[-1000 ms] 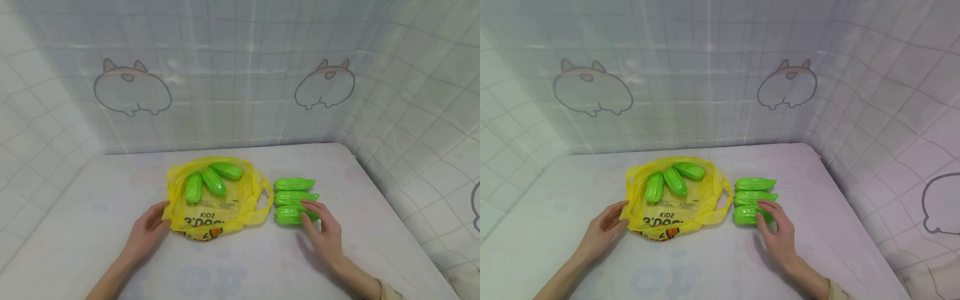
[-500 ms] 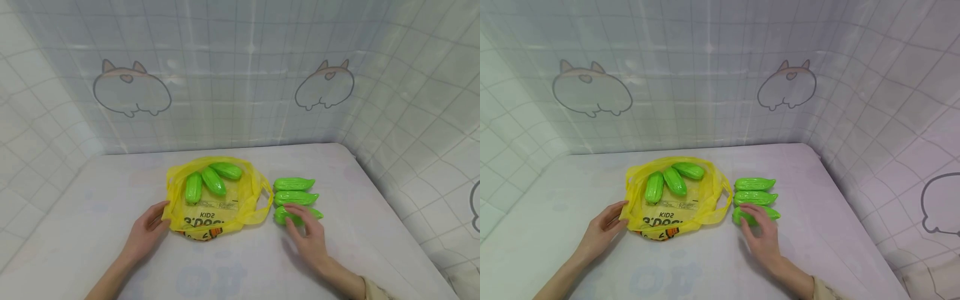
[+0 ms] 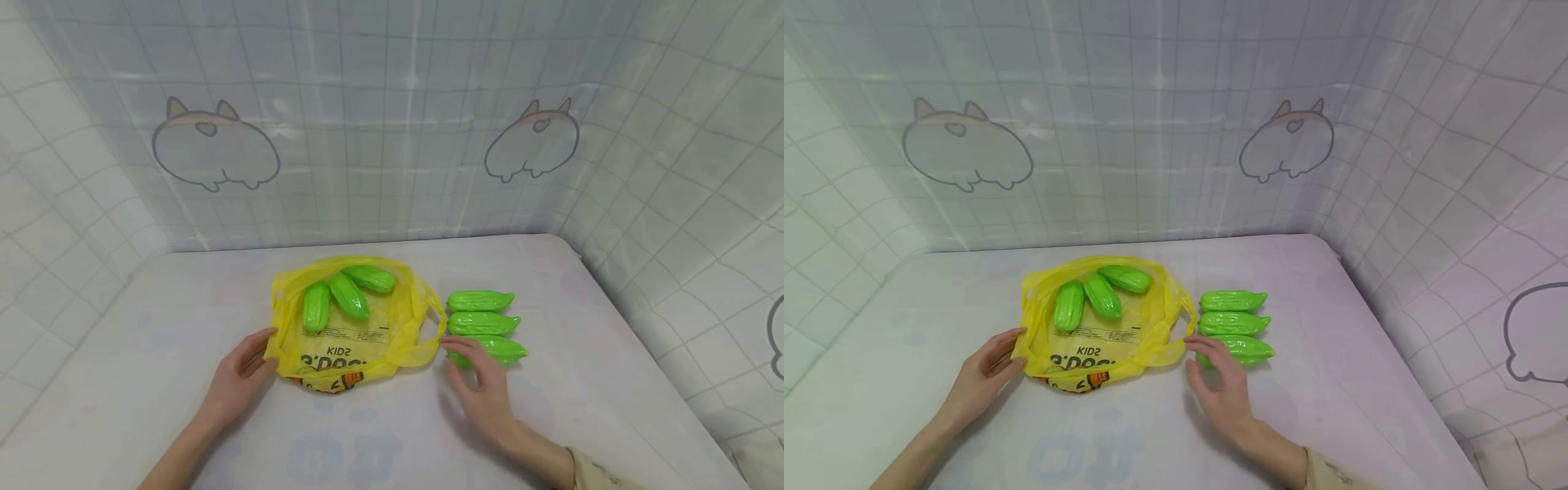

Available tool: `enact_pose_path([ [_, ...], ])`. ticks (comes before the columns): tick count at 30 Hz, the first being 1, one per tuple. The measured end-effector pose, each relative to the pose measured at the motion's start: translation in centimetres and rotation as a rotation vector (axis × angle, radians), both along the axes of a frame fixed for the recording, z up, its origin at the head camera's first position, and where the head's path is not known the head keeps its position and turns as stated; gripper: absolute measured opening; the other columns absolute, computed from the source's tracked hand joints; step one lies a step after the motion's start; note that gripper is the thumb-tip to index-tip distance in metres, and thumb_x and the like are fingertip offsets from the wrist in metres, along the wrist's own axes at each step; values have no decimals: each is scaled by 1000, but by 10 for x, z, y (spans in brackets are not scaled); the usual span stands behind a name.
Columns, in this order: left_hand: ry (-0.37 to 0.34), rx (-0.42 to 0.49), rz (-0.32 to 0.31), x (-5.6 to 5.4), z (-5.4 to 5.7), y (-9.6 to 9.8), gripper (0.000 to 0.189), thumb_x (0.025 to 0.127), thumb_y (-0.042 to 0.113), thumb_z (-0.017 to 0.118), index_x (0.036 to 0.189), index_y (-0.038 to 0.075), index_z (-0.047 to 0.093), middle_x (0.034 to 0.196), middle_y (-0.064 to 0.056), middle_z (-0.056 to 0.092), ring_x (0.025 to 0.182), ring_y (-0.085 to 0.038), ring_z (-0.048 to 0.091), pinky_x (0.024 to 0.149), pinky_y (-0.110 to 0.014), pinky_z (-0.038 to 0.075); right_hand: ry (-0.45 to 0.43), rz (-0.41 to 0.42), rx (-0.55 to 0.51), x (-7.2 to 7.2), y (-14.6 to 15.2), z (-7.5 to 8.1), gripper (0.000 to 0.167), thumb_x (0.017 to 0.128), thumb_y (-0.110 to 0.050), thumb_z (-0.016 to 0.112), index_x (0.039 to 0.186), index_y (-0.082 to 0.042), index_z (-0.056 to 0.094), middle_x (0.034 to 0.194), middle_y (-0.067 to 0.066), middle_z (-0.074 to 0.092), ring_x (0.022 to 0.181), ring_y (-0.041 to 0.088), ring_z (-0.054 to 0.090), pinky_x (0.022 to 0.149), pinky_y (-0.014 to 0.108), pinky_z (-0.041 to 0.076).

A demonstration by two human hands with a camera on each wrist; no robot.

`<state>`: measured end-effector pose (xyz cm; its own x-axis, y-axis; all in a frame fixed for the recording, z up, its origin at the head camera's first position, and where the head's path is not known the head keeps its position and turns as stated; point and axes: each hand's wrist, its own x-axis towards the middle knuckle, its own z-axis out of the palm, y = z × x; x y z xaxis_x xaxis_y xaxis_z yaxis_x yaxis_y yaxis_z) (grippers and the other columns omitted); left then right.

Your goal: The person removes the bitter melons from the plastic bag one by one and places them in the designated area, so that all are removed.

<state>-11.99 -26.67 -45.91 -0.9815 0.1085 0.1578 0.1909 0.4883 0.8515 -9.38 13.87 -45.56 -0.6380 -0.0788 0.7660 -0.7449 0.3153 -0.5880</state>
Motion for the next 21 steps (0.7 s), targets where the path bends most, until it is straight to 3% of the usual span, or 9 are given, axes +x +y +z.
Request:
enact_pose_path([
  [2, 0, 4, -1, 0, 0, 0, 51, 100, 20, 62, 148, 13, 46, 154, -15, 43, 125, 16, 40, 95, -1, 40, -7, -1, 8, 0, -5, 0, 38, 79, 18, 69, 114, 4, 67, 118, 18, 68, 117, 20, 62, 109, 21, 44],
  [4, -2, 2, 0, 0, 0, 0, 51, 100, 20, 62, 148, 14, 46, 154, -15, 43, 126, 14, 41, 95, -1, 40, -7, 3, 8, 0, -10, 0, 37, 79, 16, 69, 114, 4, 67, 118, 18, 68, 116, 23, 63, 108, 21, 44],
  [12, -9, -22, 11, -1, 2, 0, 51, 100, 20, 62, 148, 14, 46, 154, -15, 43, 139, -32, 44, 95, 0, 40, -26, 14, 4, -5, -29, -2, 37, 80, 12, 72, 115, 2, 67, 120, 17, 69, 113, 28, 64, 107, 20, 45],
  [21, -36, -13, 11, -1, 4, 0, 52, 100, 20, 62, 149, 12, 44, 156, -16, 41, 140, -39, 41, 94, 1, 39, -121, 28, 22, -14, -48, -3, 35, 87, 1, 71, 122, -2, 66, 122, 11, 69, 107, 25, 65, 99, 27, 52],
])
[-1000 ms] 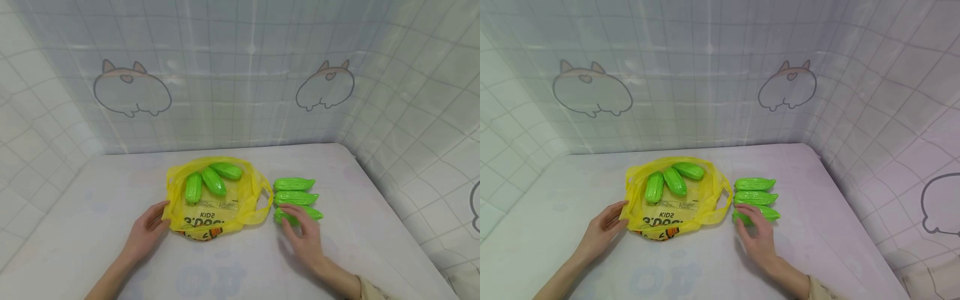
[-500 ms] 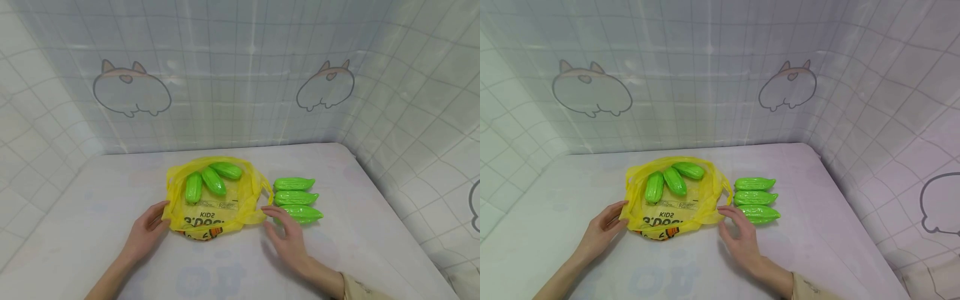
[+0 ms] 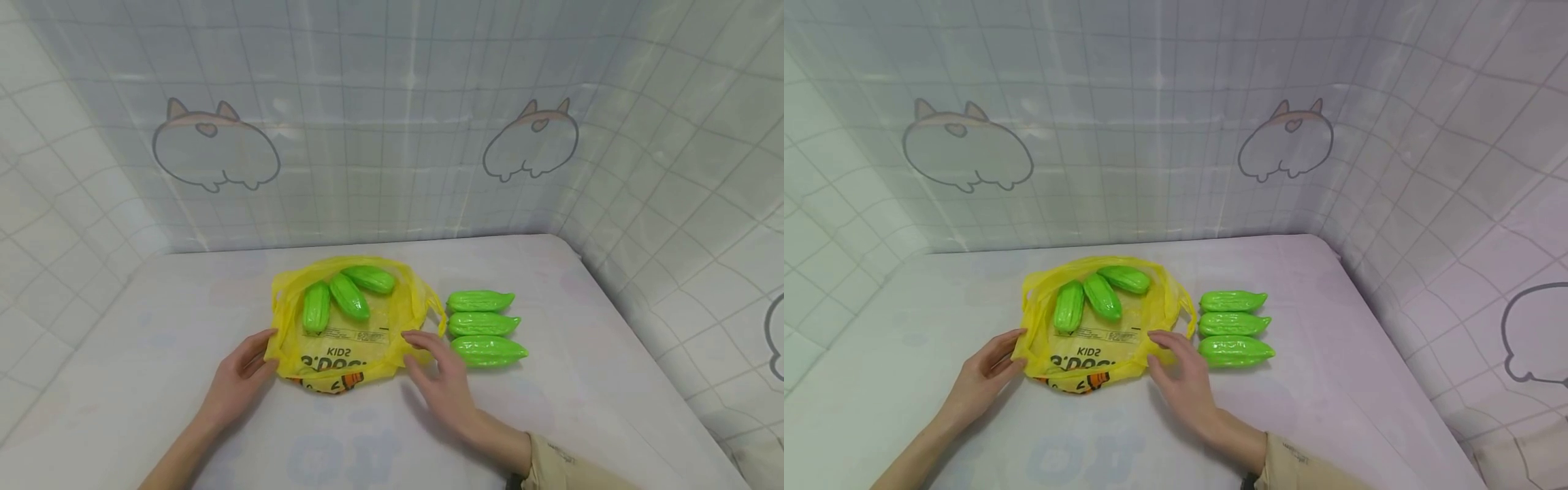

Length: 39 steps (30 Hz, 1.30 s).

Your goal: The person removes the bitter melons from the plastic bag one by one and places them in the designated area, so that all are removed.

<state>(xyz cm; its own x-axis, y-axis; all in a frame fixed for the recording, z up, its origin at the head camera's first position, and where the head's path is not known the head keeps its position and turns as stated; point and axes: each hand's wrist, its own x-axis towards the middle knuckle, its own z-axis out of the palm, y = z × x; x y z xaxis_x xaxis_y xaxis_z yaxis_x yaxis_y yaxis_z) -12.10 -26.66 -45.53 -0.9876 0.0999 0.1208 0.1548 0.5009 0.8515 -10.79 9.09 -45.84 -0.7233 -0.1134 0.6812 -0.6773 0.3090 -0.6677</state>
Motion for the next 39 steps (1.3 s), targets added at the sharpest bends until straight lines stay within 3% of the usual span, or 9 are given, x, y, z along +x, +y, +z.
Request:
enact_pose_path([
  [6, -1, 1, 3, 0, 0, 1, 53, 100, 18, 62, 149, 12, 44, 156, -16, 40, 140, -39, 41, 94, 1, 38, -99, -22, 22, -9, -12, 1, 37, 89, -5, 72, 125, -8, 65, 123, 4, 69, 109, 21, 65, 98, 32, 54],
  [10, 7, -3, 2, 0, 0, 1, 53, 100, 18, 62, 149, 11, 44, 156, -16, 40, 140, -39, 41, 95, 1, 39, -250, -46, 29, -15, -20, 4, 37, 90, -10, 72, 126, -12, 65, 125, 0, 68, 113, 16, 63, 102, 35, 52],
  [13, 17, -6, 1, -1, -1, 1, 52, 100, 18, 62, 149, 11, 45, 155, -16, 41, 139, -39, 42, 95, 0, 39, -316, -57, 34, -19, -27, 6, 37, 91, -13, 72, 127, -14, 65, 125, 1, 67, 114, 14, 62, 103, 37, 52],
  [20, 25, -4, -4, -1, -2, 1, 51, 100, 17, 62, 148, 11, 45, 155, -16, 41, 139, -41, 41, 96, 0, 39, -368, -42, 34, -30, -42, 9, 39, 92, -16, 71, 129, -7, 63, 123, 12, 68, 113, 23, 64, 101, 43, 53],
  [28, -4, 2, -4, 0, -3, 1, 53, 100, 19, 61, 150, 12, 43, 157, -17, 39, 141, -39, 41, 95, 1, 38, -493, -57, 25, -47, -58, 8, 43, 93, -24, 70, 131, -7, 61, 125, 9, 67, 114, 23, 64, 101, 39, 54],
  [39, 14, -1, 3, 0, -1, 2, 51, 100, 17, 62, 148, 10, 45, 155, -17, 41, 139, -41, 41, 95, 0, 39, -489, -118, 28, -62, -73, 9, 48, 91, -28, 73, 129, -2, 61, 121, 13, 67, 108, 25, 65, 94, 40, 56],
])
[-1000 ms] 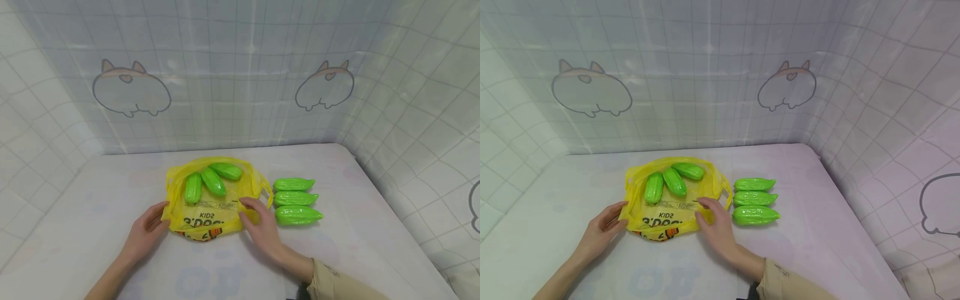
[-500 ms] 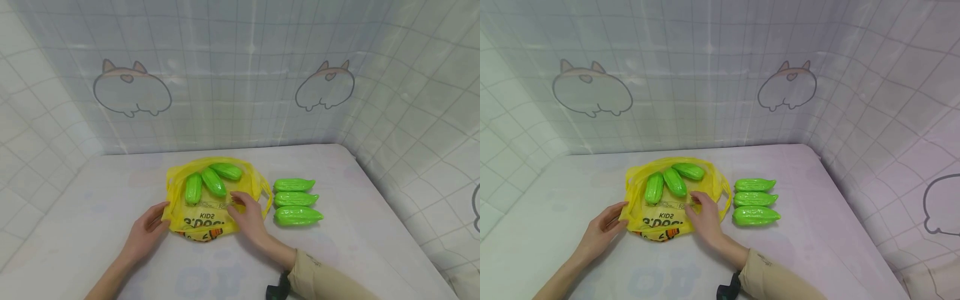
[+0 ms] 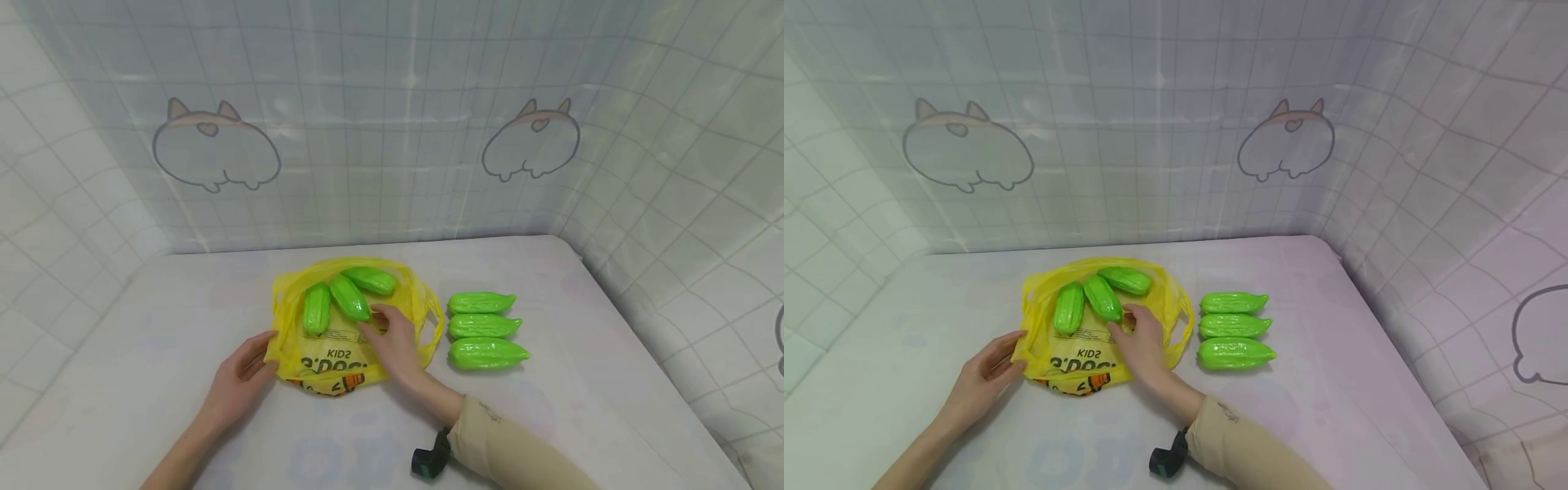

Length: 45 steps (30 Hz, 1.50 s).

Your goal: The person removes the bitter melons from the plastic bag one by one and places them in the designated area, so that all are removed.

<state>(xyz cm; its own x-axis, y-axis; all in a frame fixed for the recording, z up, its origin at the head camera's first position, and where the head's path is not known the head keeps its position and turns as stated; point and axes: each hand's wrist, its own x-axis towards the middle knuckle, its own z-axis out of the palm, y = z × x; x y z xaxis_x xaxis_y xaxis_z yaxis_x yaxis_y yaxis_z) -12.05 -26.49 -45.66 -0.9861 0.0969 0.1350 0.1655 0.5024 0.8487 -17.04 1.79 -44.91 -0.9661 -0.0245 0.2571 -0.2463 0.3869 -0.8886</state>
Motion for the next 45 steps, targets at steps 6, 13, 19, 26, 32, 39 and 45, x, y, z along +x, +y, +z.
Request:
enact_pose_path([
  [6, -10, 2, 1, 0, 0, 1, 52, 100, 17, 62, 148, 10, 45, 155, -17, 40, 139, -40, 41, 95, 0, 39, -39, -12, -10, -7, -4, 0, 46, 91, -32, 73, 128, -7, 62, 121, 7, 67, 109, 21, 64, 95, 37, 55],
  [13, -30, -6, 4, -1, 2, 0, 53, 100, 19, 62, 149, 12, 43, 157, -16, 39, 141, -38, 41, 95, 1, 38, -30, -27, -13, -12, -8, -4, 40, 91, -30, 73, 125, -11, 65, 120, 4, 68, 109, 19, 64, 97, 36, 54],
  [19, -45, -12, 8, -2, 2, -1, 54, 100, 19, 61, 150, 13, 42, 157, -16, 38, 142, -37, 40, 94, 1, 39, -6, -35, -14, -14, -10, -7, 39, 90, -29, 74, 123, -9, 66, 119, 5, 69, 109, 20, 65, 96, 36, 55],
  [26, -41, -23, 13, -2, 2, -1, 53, 100, 18, 61, 150, 13, 43, 156, -16, 40, 141, -37, 41, 94, 1, 39, 15, -49, 13, -13, -9, -8, 35, 91, -28, 74, 121, -12, 68, 117, 3, 69, 107, 18, 64, 95, 35, 55],
  [32, -40, -26, 8, -3, 2, -1, 53, 101, 19, 61, 150, 13, 43, 157, -16, 39, 141, -37, 41, 94, 1, 39, 44, -56, 9, -12, -7, -9, 31, 91, -24, 73, 120, -12, 69, 115, 2, 70, 103, 17, 65, 91, 32, 55],
  [39, -25, -16, -2, -4, 1, 1, 53, 100, 19, 62, 150, 12, 44, 156, -16, 41, 140, -38, 42, 94, 1, 38, 85, -74, -20, -10, -5, -9, 27, 92, -20, 72, 117, -10, 71, 115, 4, 71, 103, 18, 67, 91, 33, 57],
  [45, -18, -51, 8, -3, 2, -1, 53, 100, 20, 62, 149, 13, 44, 155, -17, 41, 139, -39, 42, 94, 2, 38, 100, -78, -29, -8, -5, -9, 26, 93, -19, 71, 117, -9, 71, 115, 5, 72, 103, 19, 68, 91, 32, 58],
])
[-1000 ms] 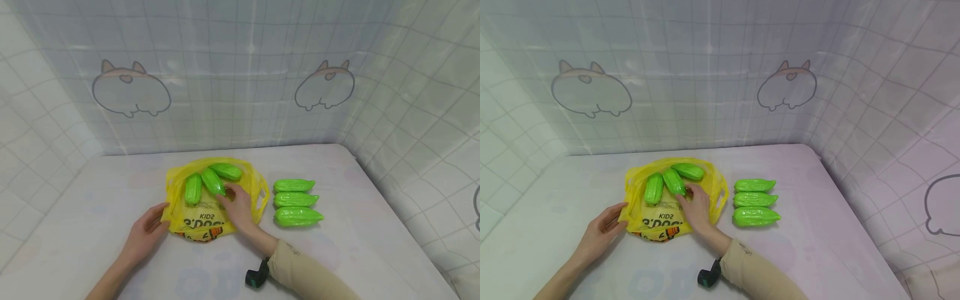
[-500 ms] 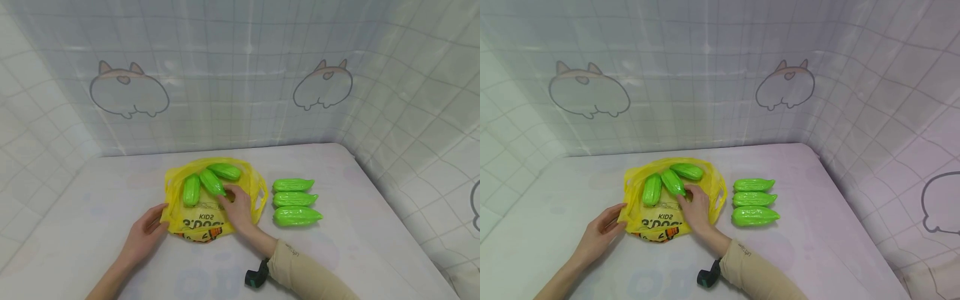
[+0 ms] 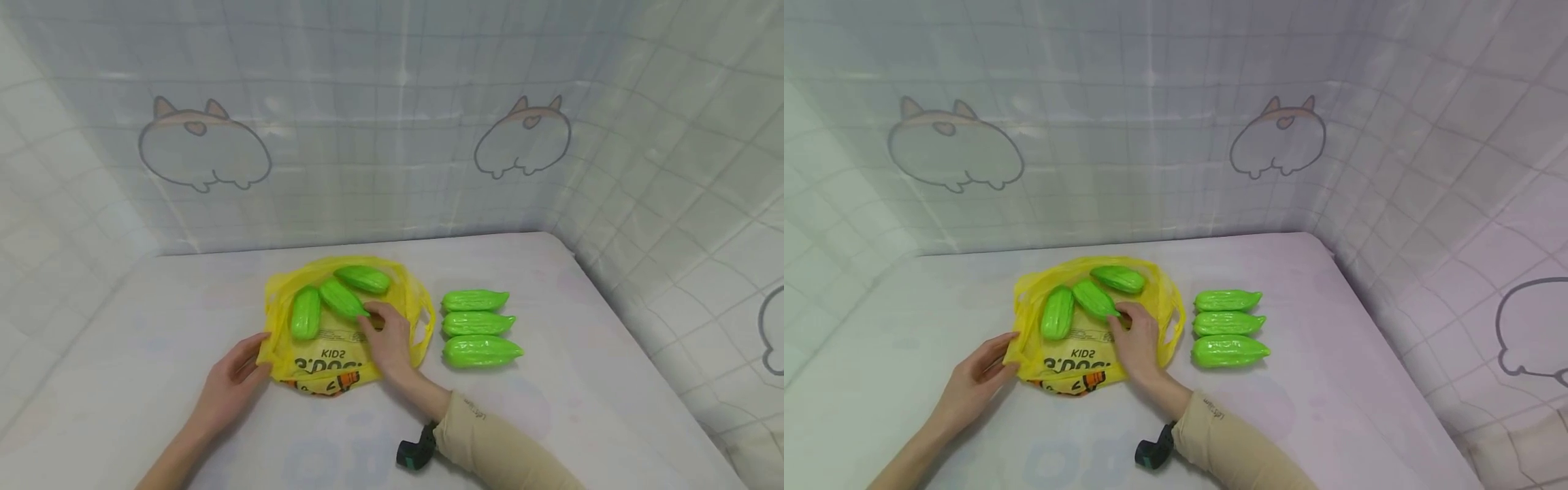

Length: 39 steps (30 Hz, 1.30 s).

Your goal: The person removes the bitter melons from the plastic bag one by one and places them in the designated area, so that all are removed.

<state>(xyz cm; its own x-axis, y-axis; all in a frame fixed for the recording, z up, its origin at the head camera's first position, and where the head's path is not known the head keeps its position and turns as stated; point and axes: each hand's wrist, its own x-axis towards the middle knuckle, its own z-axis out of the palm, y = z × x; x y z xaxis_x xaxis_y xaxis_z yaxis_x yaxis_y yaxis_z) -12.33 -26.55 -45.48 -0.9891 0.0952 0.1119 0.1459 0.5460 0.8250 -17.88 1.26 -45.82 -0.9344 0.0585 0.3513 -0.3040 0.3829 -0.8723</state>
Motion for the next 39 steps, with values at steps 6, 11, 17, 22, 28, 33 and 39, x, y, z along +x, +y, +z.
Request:
enact_pose_path([
  [6, -19, -11, 7, -1, -1, -1, 53, 101, 23, 60, 150, 12, 43, 155, -17, 41, 139, -41, 41, 94, 1, 38, 5, -11, -1, -1, -1, -2, 25, 93, -19, 71, 116, -9, 71, 114, 5, 72, 102, 18, 69, 90, 31, 58],
  [11, -32, -16, 16, -1, -2, -1, 53, 101, 24, 60, 150, 11, 42, 156, -17, 41, 140, -39, 41, 92, 2, 37, 4, -11, 2, -3, 0, -3, 26, 93, -19, 72, 117, -9, 71, 114, 5, 72, 102, 18, 69, 90, 31, 58],
  [17, -20, -15, 14, -2, -5, -1, 53, 101, 23, 60, 150, 10, 43, 155, -17, 41, 140, -39, 42, 93, 2, 38, -20, -10, 26, -3, -1, -3, 30, 92, -22, 72, 119, -8, 70, 114, 5, 73, 101, 18, 68, 89, 32, 58],
  [22, 5, -21, 14, -2, -8, -1, 52, 101, 23, 61, 149, 12, 44, 154, -16, 43, 140, -30, 45, 94, 1, 39, -42, -6, 20, -3, -1, -3, 31, 94, -21, 71, 120, -6, 70, 114, 6, 73, 100, 18, 69, 89, 32, 58],
  [28, 19, -25, 7, -3, -9, -2, 52, 101, 25, 61, 149, 13, 44, 154, -16, 43, 139, -16, 46, 95, 0, 39, -50, -4, -1, -3, 0, -3, 30, 94, -19, 70, 121, -6, 69, 114, 7, 73, 98, 17, 70, 87, 30, 59],
  [33, 15, -40, 11, -3, -9, -2, 52, 101, 23, 61, 149, 14, 44, 154, -16, 44, 139, -29, 46, 94, 1, 38, -52, 2, -20, -3, 0, -2, 31, 93, -18, 71, 121, -5, 69, 114, 7, 73, 97, 15, 70, 86, 29, 59],
  [39, -1, -20, 6, -4, -11, -2, 53, 101, 24, 60, 150, 13, 43, 155, -17, 42, 139, -39, 42, 93, 2, 38, -45, 5, -19, -2, 2, 0, 32, 93, -18, 71, 122, -4, 69, 116, 7, 73, 101, 18, 70, 90, 31, 59],
])
